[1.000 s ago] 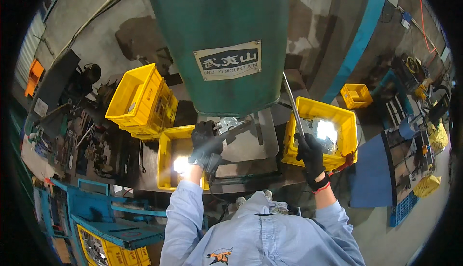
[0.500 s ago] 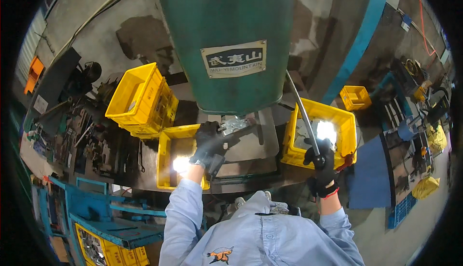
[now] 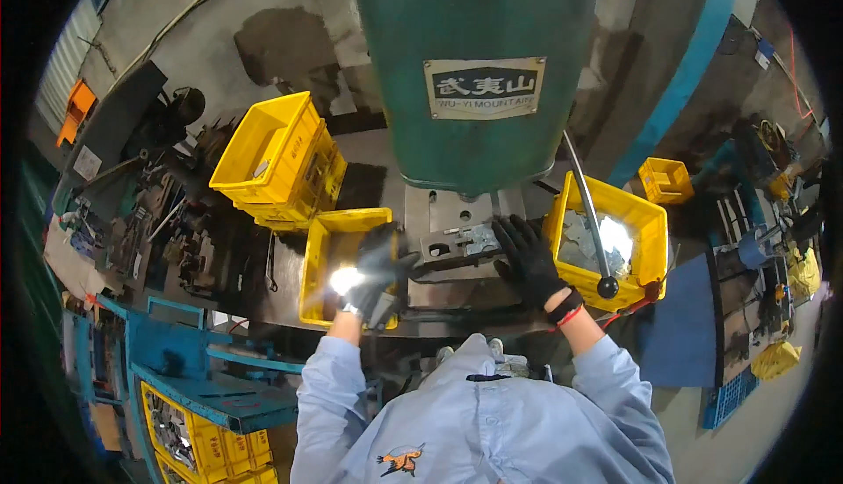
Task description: Operating a punch press machine to form or cut small metal components, then sorting them into bins.
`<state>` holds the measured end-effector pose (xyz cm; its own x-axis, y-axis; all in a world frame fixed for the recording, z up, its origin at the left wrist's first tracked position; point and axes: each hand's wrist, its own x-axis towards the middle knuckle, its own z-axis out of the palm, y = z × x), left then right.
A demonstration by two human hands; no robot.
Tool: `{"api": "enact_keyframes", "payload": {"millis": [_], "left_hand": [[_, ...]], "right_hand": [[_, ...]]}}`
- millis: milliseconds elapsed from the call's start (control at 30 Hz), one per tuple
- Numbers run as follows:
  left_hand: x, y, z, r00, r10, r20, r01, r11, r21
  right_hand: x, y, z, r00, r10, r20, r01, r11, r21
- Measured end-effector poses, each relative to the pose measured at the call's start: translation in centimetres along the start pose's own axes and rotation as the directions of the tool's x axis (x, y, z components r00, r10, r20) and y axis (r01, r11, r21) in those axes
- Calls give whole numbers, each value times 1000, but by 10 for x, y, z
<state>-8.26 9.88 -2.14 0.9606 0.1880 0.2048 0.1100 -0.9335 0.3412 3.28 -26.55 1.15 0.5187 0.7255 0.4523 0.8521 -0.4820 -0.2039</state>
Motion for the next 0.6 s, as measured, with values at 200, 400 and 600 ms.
{"api": "enact_keyframes", "payload": {"millis": [200,400,600], "left_hand": [[-86,-120,18,976,-64,207,-15,933,358],[-100,-163,34,964,133,229,-215,900,379],[-72,-176,48,960,264,89,-278,893,354]], "right_hand": [[24,10,40,987,-162,20,164,978,-128],[10,16,61,994,-109,-22,106,989,-99],[-38,29,43,976,-211,-58,200,966,-165]]}}
